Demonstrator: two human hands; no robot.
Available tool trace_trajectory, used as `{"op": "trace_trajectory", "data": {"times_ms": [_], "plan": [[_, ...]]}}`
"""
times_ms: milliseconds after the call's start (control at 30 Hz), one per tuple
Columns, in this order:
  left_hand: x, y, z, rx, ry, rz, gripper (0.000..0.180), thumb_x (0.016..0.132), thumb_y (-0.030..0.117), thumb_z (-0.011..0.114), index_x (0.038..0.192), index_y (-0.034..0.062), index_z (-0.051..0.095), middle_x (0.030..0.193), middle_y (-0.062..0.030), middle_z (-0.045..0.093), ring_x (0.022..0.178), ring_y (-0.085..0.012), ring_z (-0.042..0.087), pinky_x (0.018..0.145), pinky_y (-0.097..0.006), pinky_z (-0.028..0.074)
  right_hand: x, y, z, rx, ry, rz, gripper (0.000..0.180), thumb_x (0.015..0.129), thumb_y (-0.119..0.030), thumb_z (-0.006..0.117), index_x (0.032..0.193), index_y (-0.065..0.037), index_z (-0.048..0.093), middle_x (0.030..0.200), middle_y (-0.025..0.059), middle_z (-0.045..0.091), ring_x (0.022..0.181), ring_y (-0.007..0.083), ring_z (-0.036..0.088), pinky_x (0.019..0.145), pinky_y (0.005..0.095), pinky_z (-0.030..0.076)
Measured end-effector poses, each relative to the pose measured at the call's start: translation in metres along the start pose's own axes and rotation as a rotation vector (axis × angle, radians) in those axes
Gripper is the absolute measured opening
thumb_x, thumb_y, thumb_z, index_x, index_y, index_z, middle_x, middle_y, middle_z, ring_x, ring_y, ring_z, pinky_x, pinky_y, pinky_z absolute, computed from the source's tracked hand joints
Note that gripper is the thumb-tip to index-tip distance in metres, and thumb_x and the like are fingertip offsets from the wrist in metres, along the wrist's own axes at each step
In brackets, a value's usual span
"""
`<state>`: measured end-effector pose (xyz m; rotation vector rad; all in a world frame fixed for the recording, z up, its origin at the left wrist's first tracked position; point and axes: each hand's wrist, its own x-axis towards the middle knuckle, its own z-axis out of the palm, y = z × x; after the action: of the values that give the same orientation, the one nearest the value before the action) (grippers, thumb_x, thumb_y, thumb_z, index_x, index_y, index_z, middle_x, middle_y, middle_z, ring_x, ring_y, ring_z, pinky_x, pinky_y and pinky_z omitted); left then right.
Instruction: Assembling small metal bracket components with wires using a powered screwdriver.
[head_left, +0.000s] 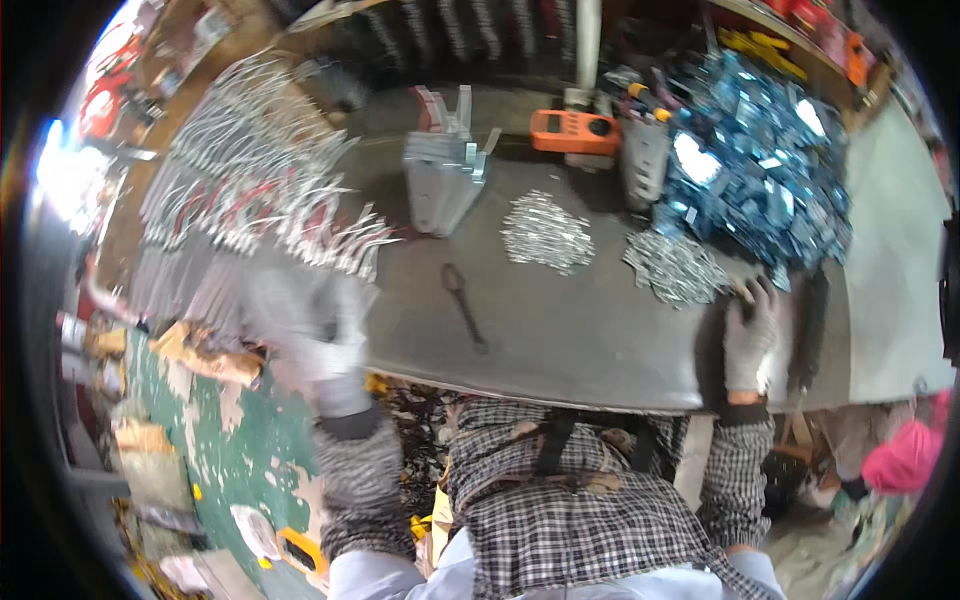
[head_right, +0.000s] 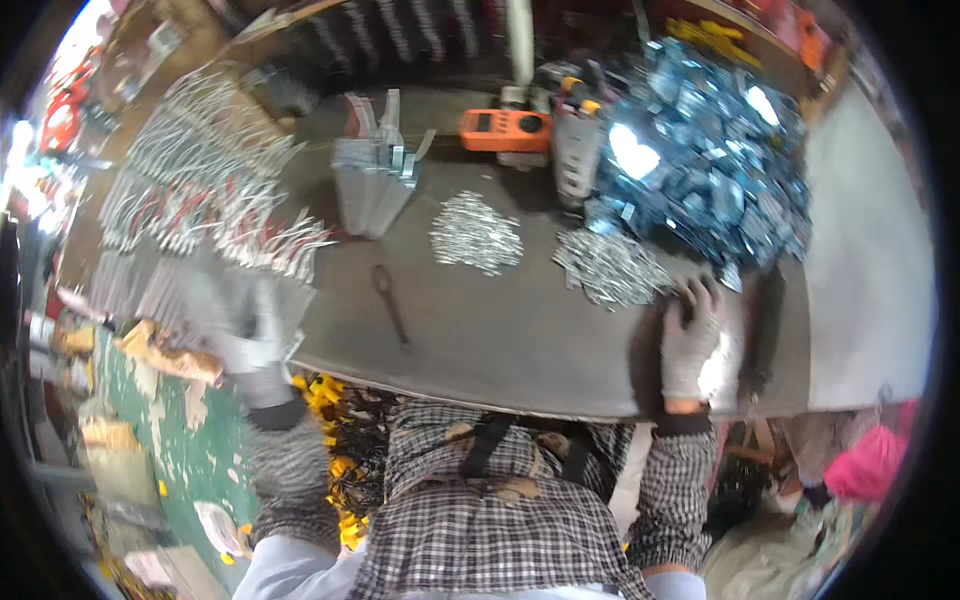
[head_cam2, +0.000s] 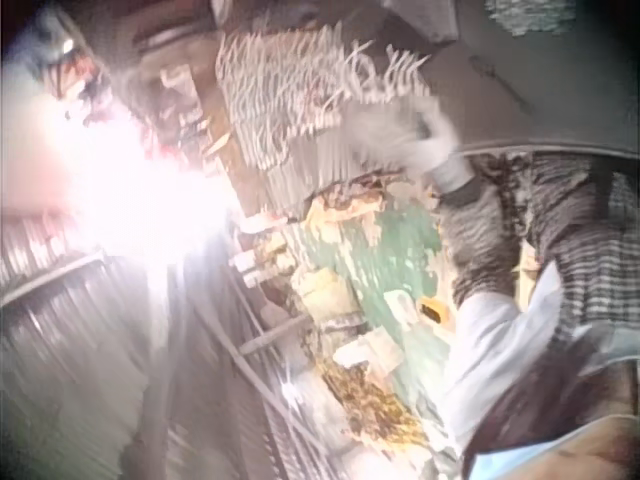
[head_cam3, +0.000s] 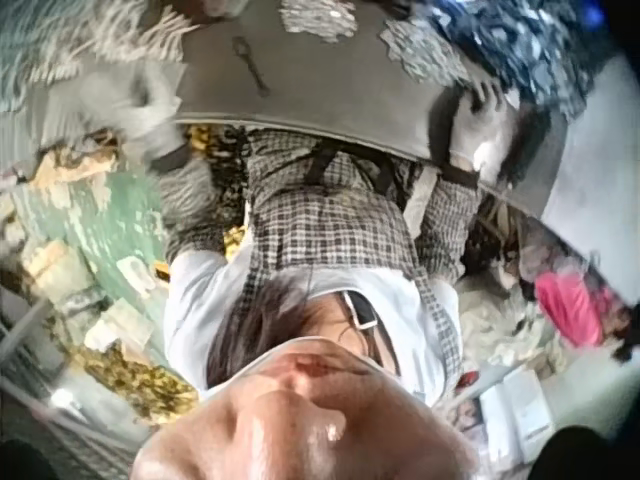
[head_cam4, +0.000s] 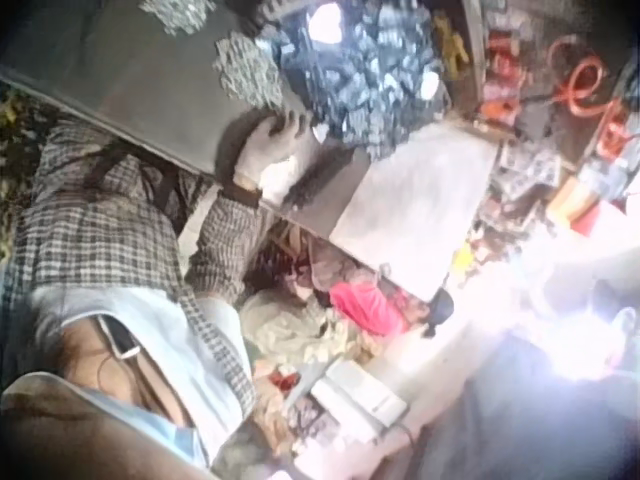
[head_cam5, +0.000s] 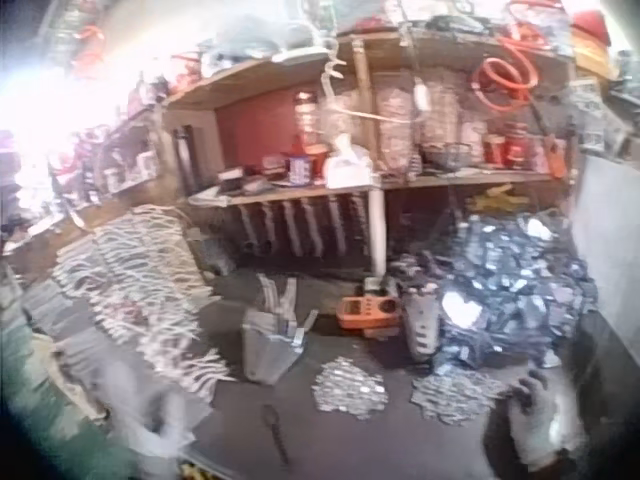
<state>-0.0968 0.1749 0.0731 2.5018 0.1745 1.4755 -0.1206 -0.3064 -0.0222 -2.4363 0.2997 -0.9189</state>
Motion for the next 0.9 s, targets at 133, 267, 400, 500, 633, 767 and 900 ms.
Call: {"op": "trace_trajectory", "data": {"times_ms": [133, 267, 400, 500, 633, 767, 900], "plan": [[0.051, -0.061, -0.036, 0.285, -0.22, 0.344, 0.046, 0.091, 0.021, 0.066, 0.129, -0.0015, 0.056, 0.13, -0.0207, 0.059, 0.125, -0.0375, 0.051, 0.106, -0.046, 0.038, 0.009, -0.012, 0.004, -0.017, -0.018, -0.092, 0.032, 0.08, -0.001, 0.064, 0.112, -0.004, 0.063, 0.124, 0.0154, 0.059, 0.117, 0.0365, 0.055, 0.096, 0.0416, 0.046], [0.053, -0.06, -0.031, -0.208, 0.048, 0.233, 0.022, 0.097, 0.007, 0.055, 0.115, -0.0043, 0.062, 0.116, -0.0187, 0.066, 0.108, -0.0296, 0.064, 0.092, -0.038, 0.05, 0.023, -0.011, -0.009, -0.056, 0.018, -0.061, 0.031, 0.08, -0.002, 0.064, 0.111, -0.005, 0.064, 0.119, 0.0128, 0.061, 0.112, 0.0342, 0.056, 0.093, 0.0406, 0.046], [0.006, -0.047, 0.008, -1.613, -0.386, -0.858, 0.047, 0.1, 0.019, 0.054, 0.142, 0.0045, 0.042, 0.135, -0.02, 0.054, 0.104, -0.029, 0.064, 0.086, -0.037, 0.055, 0.049, -0.024, -0.01, 0.001, -0.046, -0.073, 0.025, 0.084, -0.005, 0.063, 0.109, -0.008, 0.065, 0.105, 0.0125, 0.063, 0.095, 0.0327, 0.061, 0.083, 0.0422, 0.049], [-0.036, 0.099, 0.036, -1.679, -0.96, -0.862, 0.039, 0.103, 0.019, 0.045, 0.141, 0.0113, 0.04, 0.133, -0.0196, 0.053, 0.104, -0.0367, 0.063, 0.082, -0.041, 0.058, 0.065, -0.046, 0.028, -0.089, -0.126, -0.089, 0.015, 0.085, -0.012, 0.064, 0.1, -0.01, 0.065, 0.097, 0.0109, 0.063, 0.085, 0.0323, 0.065, 0.072, 0.0448, 0.051], [-0.076, 0.179, 0.048, -2.013, -1.161, -1.24, 0.041, 0.103, 0.019, 0.042, 0.14, 0.0025, 0.04, 0.133, -0.0194, 0.053, 0.111, -0.0351, 0.06, 0.09, -0.043, 0.055, 0.091, -0.052, 0.071, -0.459, -0.236, -0.192, 0.008, 0.085, -0.017, 0.061, 0.085, -0.008, 0.062, 0.086, 0.0124, 0.064, 0.078, 0.0318, 0.068, 0.069, 0.0432, 0.056], [-0.09, 0.178, 0.065, -1.966, -1.315, -1.327, 0.042, 0.102, 0.022, 0.044, 0.136, -0.004, 0.045, 0.124, -0.0225, 0.058, 0.107, -0.0318, 0.063, 0.09, -0.04, 0.055, 0.113, -0.039, 0.056, -0.23, -0.231, -0.226, 0.01, 0.083, -0.016, 0.061, 0.081, -0.008, 0.067, 0.082, 0.0144, 0.067, 0.076, 0.0298, 0.069, 0.068, 0.0405, 0.056], [-0.097, 0.168, 0.073, -1.906, -1.358, -1.301, 0.042, 0.101, 0.023, 0.048, 0.134, -0.0041, 0.047, 0.121, -0.0227, 0.06, 0.106, -0.0291, 0.063, 0.09, -0.039, 0.056, 0.125, -0.056, 0.006, 0.822, -0.576, 0.451, 0.015, 0.087, -0.016, 0.063, 0.093, -0.002, 0.065, 0.074, 0.0037, 0.061, 0.06, 0.0118, 0.059, 0.058, 0.0276, 0.05]]}}
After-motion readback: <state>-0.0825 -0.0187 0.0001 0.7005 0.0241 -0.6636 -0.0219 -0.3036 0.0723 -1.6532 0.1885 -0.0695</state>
